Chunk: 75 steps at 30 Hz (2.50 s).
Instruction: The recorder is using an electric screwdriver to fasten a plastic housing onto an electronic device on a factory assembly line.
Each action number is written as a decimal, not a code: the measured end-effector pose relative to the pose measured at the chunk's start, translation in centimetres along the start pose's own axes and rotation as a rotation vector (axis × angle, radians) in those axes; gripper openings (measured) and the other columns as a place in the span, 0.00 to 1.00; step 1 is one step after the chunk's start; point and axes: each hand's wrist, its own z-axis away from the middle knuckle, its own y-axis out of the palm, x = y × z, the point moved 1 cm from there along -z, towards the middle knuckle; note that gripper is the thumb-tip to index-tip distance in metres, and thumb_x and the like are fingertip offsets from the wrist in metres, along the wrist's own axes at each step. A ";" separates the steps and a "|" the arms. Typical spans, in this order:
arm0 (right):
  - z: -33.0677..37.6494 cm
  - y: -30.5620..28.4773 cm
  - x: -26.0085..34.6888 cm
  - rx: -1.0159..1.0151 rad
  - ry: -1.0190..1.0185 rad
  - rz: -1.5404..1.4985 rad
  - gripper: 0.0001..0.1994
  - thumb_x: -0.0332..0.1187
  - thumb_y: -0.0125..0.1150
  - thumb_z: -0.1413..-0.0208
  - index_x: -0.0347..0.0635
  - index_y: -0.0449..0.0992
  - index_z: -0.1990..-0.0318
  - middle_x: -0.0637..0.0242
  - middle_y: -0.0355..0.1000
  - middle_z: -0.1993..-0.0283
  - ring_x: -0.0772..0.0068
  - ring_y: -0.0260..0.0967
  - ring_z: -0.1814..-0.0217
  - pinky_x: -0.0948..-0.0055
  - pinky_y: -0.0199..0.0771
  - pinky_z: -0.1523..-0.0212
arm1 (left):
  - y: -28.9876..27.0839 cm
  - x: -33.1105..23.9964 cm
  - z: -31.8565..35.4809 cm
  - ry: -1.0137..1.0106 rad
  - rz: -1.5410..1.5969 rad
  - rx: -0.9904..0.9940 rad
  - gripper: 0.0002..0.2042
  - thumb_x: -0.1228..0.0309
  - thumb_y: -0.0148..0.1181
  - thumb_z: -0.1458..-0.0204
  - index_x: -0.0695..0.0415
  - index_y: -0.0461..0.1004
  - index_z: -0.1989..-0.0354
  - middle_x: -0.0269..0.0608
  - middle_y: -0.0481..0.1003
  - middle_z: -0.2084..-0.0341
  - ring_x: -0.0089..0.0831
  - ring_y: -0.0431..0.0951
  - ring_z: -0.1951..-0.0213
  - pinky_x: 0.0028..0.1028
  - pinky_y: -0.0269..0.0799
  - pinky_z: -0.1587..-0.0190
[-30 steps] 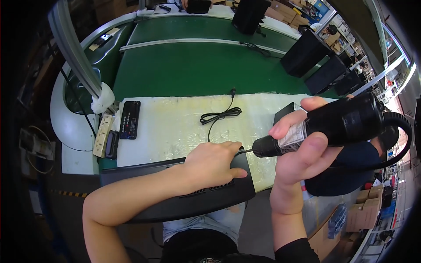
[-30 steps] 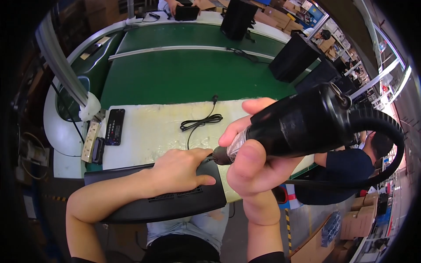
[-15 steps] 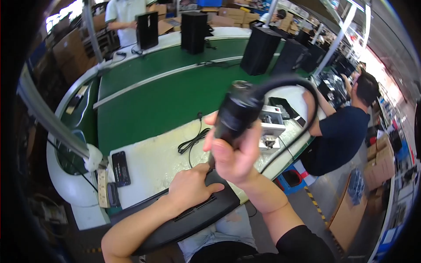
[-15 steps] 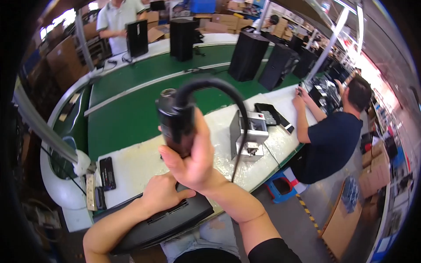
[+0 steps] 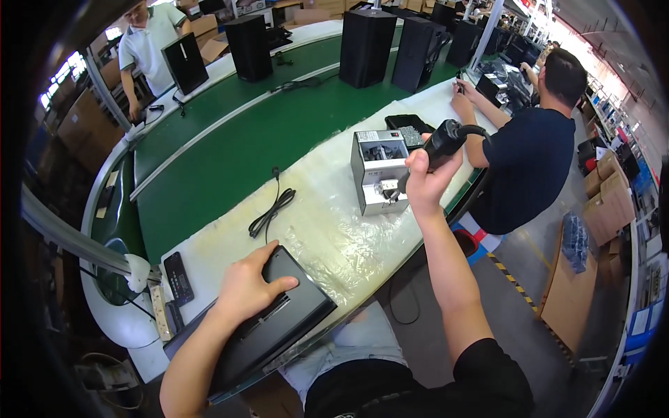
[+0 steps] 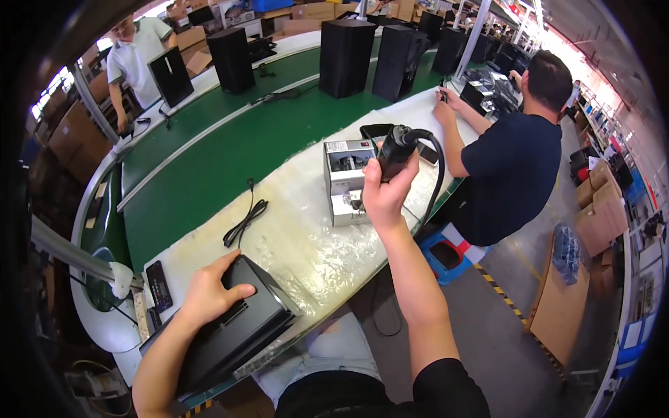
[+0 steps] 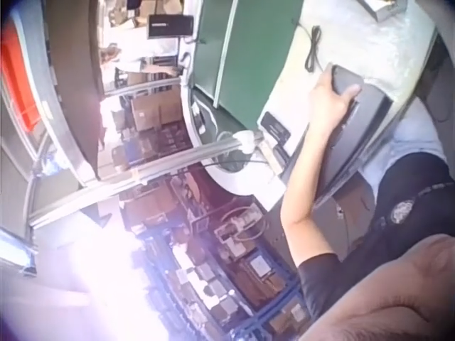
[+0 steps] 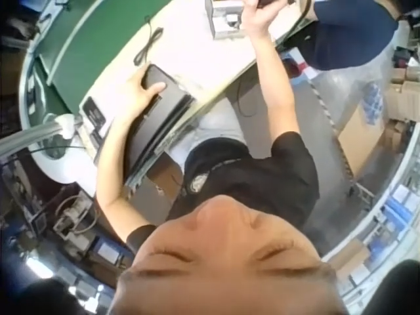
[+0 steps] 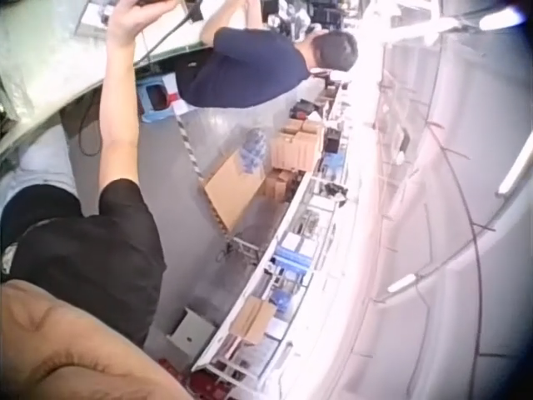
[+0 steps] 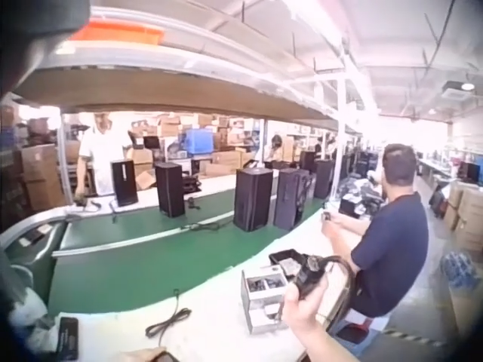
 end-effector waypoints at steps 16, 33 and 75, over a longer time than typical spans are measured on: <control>-0.9 6.7 17.8 0.086 0.017 -0.340 0.22 0.38 0.42 0.36 0.27 0.53 0.45 0.49 0.68 0.53 0.74 0.66 0.79 0.75 0.70 0.79 | -2.3 5.7 11.7 -0.067 -0.289 -0.307 0.27 0.55 0.64 0.54 0.62 0.72 0.50 0.52 0.75 0.55 0.46 0.75 0.53 0.36 0.69 0.49; 6.6 24.4 28.2 0.540 0.045 -0.858 0.23 0.32 0.49 0.39 0.35 0.47 0.42 0.50 0.66 0.51 0.77 0.67 0.77 0.78 0.71 0.76 | -3.4 8.9 14.7 -0.108 -0.274 -0.435 0.26 0.45 0.61 0.55 0.59 0.77 0.64 0.46 0.77 0.72 0.42 0.78 0.67 0.37 0.74 0.62; 0.9 18.1 24.7 0.085 -0.278 -0.553 0.37 0.36 0.61 0.47 0.27 0.48 0.36 0.36 0.63 0.47 0.41 0.72 0.57 0.57 0.73 0.59 | -6.6 14.0 18.3 -0.251 -0.015 -0.394 0.20 0.59 0.53 0.43 0.64 0.72 0.52 0.51 0.76 0.57 0.41 0.74 0.52 0.35 0.66 0.49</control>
